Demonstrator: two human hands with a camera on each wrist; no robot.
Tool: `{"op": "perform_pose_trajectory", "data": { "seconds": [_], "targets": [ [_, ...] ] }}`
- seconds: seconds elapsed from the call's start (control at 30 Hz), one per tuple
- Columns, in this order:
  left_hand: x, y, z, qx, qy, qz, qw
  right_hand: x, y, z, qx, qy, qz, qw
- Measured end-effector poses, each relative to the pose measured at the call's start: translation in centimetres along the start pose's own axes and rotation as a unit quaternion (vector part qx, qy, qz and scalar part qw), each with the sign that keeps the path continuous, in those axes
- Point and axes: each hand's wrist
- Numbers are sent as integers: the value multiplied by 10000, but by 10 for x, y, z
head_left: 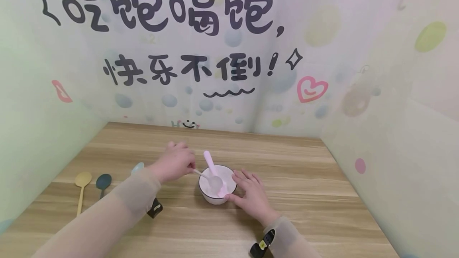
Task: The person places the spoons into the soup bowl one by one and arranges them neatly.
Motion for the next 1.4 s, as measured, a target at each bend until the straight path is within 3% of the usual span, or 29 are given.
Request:
{"op": "perform_pose_trajectory", "data": {
  "seconds": [0.4, 1.07, 1.4],
  "targets": [
    [11, 10, -2, 233, 16, -21, 9997, -3, -2, -3, 8, 0, -35, 10000],
    [15, 27, 3, 746, 198, -91, 9970, -1, -2, 0, -29, 113, 11, 9999],
    [28, 27, 1, 840, 396, 188, 9955, -1, -1, 0, -33, 90, 33, 9999]
  ]
}}
Point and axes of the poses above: each hand's wrist, its own y-axis towards the middle knuckle, its own x-axis out of the palm, z = x × y, and after that the axes turned 14 degrees about x, right-handed
